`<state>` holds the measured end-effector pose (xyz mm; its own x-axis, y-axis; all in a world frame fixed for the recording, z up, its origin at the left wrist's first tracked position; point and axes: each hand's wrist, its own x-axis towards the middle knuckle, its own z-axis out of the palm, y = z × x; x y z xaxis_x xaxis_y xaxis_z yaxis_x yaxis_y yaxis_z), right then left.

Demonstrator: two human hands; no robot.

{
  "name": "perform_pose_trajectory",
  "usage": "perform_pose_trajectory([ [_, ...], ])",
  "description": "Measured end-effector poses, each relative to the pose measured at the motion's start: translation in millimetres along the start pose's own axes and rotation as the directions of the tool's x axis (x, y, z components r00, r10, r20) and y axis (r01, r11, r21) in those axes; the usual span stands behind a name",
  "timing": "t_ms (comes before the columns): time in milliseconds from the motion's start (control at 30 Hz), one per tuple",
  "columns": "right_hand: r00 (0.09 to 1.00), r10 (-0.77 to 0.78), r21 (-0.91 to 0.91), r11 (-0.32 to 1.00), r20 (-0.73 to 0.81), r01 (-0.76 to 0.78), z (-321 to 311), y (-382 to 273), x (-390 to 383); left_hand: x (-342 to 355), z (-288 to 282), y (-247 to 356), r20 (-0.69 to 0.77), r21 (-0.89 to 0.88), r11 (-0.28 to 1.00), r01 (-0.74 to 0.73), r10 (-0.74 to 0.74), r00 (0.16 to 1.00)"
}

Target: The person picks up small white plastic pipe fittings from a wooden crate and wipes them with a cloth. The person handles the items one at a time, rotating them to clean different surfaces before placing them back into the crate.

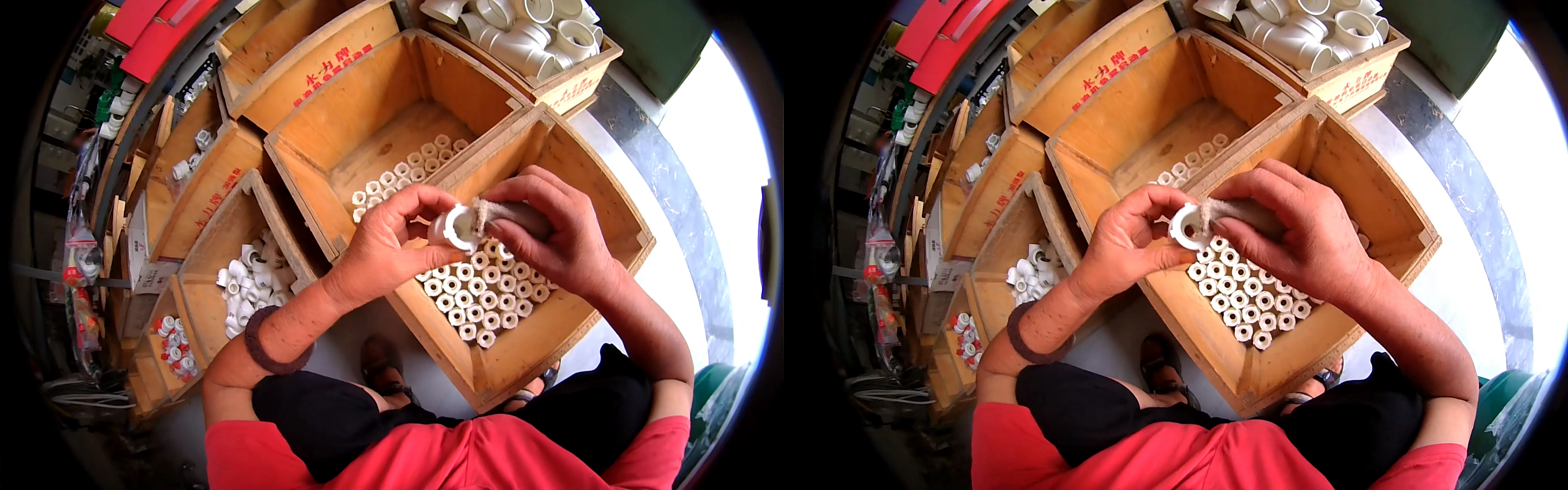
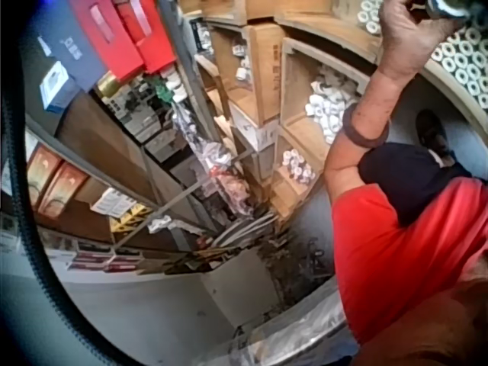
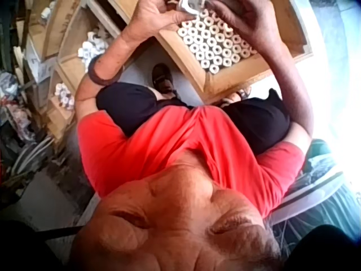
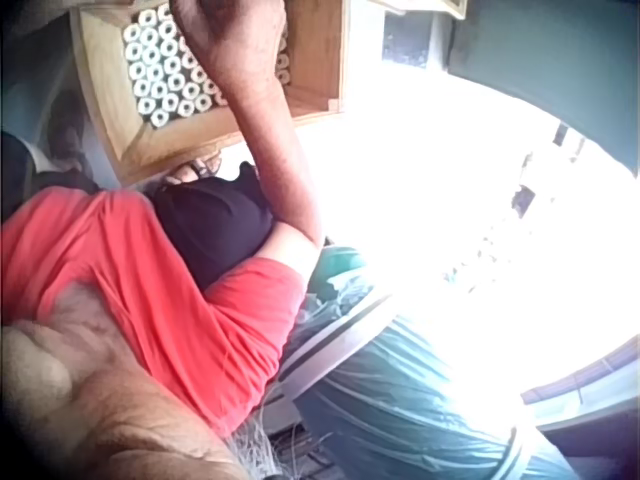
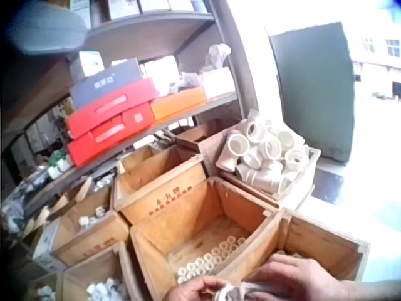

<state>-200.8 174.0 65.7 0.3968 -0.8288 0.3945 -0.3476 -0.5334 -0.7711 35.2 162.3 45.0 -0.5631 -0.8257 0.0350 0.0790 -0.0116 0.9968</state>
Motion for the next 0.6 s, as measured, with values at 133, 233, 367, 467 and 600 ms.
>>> perform_pose_trajectory([
  [133, 1.000, 0.006, -0.001, 1.000, 0.010, -0.006, -0.1, 2.4, -3.6, -0.4, -1.5, -3.6, -0.015, -0.090, 0.996, 0.025, -0.027, 1.000],
  [233, 1.000, -0.009, -0.001, 1.000, 0.019, 0.009, 1.6, 1.9, -5.2, 0.5, 0.1, -4.4, -0.025, -0.157, 0.986, 0.058, -0.063, 0.998],
  [367, 0.999, -0.034, 0.036, 0.999, 0.000, 0.034, 4.4, -1.5, -4.0, 0.8, 2.8, -4.7, -0.021, -0.228, 0.968, 0.104, -0.111, 0.994],
  [467, 0.996, -0.086, -0.009, 0.996, -0.008, 0.086, 6.4, -3.8, -3.7, 1.5, 8.5, 1.6, -0.001, -0.265, 0.953, 0.149, -0.155, 0.988],
  [600, 0.991, -0.132, -0.088, 0.987, 0.036, 0.135, 6.9, -8.3, -2.8, 0.7, 7.5, -7.0, -0.009, -0.062, 0.996, 0.067, -0.067, 0.998],
])
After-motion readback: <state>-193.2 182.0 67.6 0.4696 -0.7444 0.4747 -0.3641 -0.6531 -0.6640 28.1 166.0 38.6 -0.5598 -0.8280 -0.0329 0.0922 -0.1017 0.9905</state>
